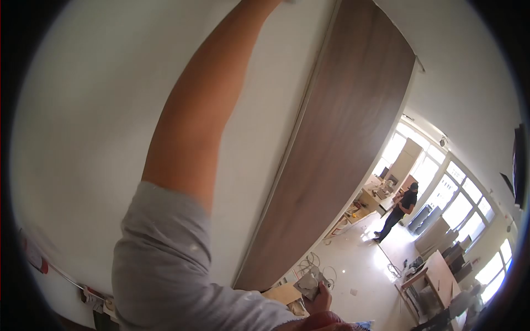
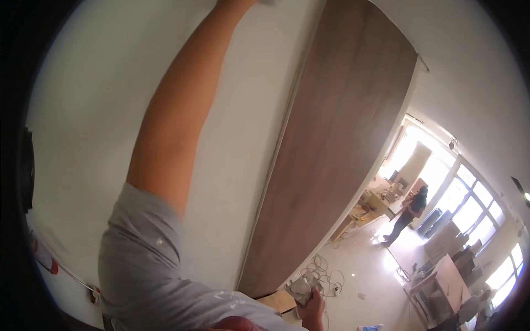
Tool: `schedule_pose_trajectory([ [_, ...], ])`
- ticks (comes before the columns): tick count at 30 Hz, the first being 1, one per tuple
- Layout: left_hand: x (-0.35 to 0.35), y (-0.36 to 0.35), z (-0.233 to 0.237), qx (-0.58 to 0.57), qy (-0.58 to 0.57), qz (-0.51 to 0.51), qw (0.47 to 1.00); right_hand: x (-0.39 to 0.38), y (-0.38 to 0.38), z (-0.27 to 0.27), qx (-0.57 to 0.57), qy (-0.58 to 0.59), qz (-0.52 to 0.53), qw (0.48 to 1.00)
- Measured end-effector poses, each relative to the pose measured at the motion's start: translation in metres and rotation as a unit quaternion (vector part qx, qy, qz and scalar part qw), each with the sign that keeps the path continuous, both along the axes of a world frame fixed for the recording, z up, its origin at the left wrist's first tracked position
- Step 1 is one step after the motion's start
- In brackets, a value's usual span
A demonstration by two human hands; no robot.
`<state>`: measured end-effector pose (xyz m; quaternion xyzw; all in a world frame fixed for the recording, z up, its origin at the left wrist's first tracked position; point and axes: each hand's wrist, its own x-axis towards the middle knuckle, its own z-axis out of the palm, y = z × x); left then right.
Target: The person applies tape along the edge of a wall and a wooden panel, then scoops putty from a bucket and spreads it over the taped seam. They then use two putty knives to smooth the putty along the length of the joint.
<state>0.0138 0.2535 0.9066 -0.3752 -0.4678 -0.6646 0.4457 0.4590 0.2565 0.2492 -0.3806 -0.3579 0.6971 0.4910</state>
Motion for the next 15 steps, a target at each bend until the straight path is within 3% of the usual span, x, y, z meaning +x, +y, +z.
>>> schedule_pose_trajectory([
  [1,-0.013,0.002,-0.033,0.009,0.036,0.012,0.999,-0.001,-0.001,0.007,0.019,-0.005,0.012,1.000],
  [3,0.000,-0.013,-0.126,-0.003,0.063,-0.082,0.995,0.002,-0.006,0.025,0.049,-0.006,0.038,0.998],
  [4,0.007,-0.014,-0.184,-0.078,0.030,-0.187,0.979,0.002,-0.006,0.029,0.064,-0.026,0.047,0.996],
  [5,0.007,-0.003,-0.248,-0.180,-0.069,-0.374,0.907,0.001,-0.006,0.033,0.080,-0.046,0.056,0.994],
  [6,0.041,-0.032,-0.290,-0.350,-0.129,-0.324,0.869,0.000,-0.002,0.031,0.101,-0.088,0.060,0.989],
  [7,0.030,0.012,-0.385,-0.450,0.064,-0.095,0.886,-0.005,-0.001,0.034,0.072,-0.048,0.078,0.993],
  [8,0.047,0.013,-0.458,-0.480,0.193,-0.087,0.851,-0.009,0.000,0.038,0.041,-0.009,0.095,0.995],
  [9,0.083,0.005,-0.495,-0.547,-0.134,-0.393,0.727,-0.013,0.000,0.041,0.008,0.028,0.110,0.993],
  [10,0.106,0.002,-0.543,-0.593,-0.150,-0.393,0.686,-0.030,-0.012,0.070,-0.064,0.077,0.112,0.989],
  [11,0.135,-0.012,-0.564,-0.470,-0.468,-0.582,0.471,-0.043,-0.020,0.086,-0.134,0.126,0.111,0.977],
  [13,0.162,-0.032,-0.604,-0.542,-0.392,-0.578,0.467,-0.057,-0.017,0.083,-0.145,0.125,0.122,0.974],
  [15,0.174,-0.044,-0.609,-0.541,-0.440,-0.573,0.430,-0.064,-0.021,0.084,-0.166,0.133,0.115,0.970],
])
